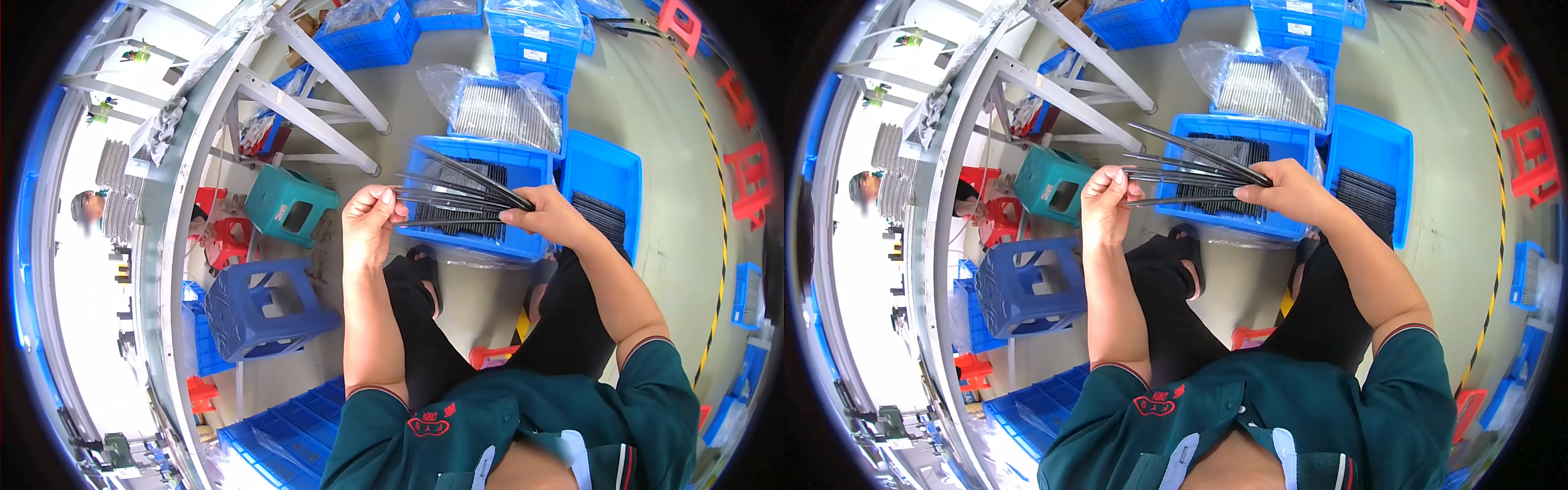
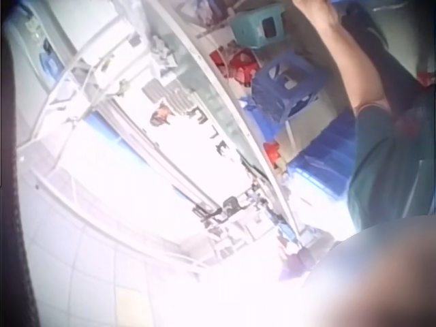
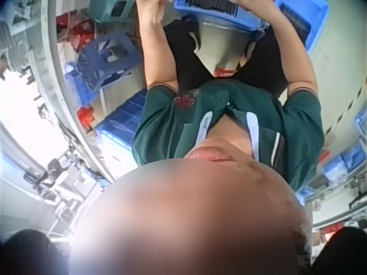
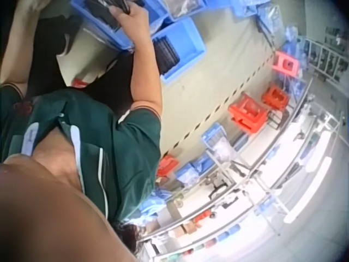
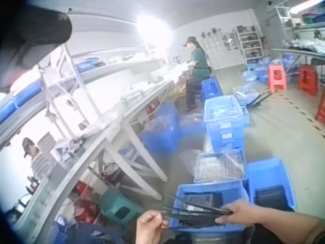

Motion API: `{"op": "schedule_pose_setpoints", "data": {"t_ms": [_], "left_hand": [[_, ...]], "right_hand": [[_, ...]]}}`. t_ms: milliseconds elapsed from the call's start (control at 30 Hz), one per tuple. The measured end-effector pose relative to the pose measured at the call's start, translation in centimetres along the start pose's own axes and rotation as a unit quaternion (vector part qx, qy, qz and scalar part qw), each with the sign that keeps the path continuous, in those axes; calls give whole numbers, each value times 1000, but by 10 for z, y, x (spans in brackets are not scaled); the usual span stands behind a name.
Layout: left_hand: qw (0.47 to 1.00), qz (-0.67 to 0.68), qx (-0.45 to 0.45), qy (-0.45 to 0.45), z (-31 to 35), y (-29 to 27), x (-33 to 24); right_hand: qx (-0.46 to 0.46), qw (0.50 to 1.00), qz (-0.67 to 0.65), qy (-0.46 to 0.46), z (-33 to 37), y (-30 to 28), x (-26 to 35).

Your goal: Organizing and sorting black plastic parts into storage bins.

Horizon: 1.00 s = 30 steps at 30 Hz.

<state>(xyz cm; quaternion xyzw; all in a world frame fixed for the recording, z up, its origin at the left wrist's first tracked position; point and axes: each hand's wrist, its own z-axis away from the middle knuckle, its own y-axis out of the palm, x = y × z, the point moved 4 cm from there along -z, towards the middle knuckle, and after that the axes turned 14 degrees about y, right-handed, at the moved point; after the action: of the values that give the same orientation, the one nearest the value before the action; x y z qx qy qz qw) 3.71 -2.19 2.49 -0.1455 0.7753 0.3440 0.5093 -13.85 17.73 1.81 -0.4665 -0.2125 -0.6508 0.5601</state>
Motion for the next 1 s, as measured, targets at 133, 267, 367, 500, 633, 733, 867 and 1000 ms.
{"op": "schedule_pose_setpoints", "data": {"t_ms": [133,267,367,500,633,733,867,1000], "left_hand": [[1000,6,8,-5,1,0,1],[999,-29,22,13,1,-3,0],[999,15,37,18,3,0,-2],[988,143,47,-19,7,2,6],[987,156,27,23,8,17,4],[997,59,30,37,7,7,9],[998,12,57,3,5,5,9],[999,-12,43,-9,5,6,2]], "right_hand": [[-1,1000,6,-6,-1,-1,-2],[8,1000,13,-4,1,-4,0],[20,1000,6,0,1,-3,-2],[67,997,-38,4,-1,1,-7],[97,991,-92,-4,-3,3,-10],[71,993,-89,2,-2,5,-7],[69,995,-76,12,-5,5,-11],[63,996,-62,24,-3,4,-10]]}}
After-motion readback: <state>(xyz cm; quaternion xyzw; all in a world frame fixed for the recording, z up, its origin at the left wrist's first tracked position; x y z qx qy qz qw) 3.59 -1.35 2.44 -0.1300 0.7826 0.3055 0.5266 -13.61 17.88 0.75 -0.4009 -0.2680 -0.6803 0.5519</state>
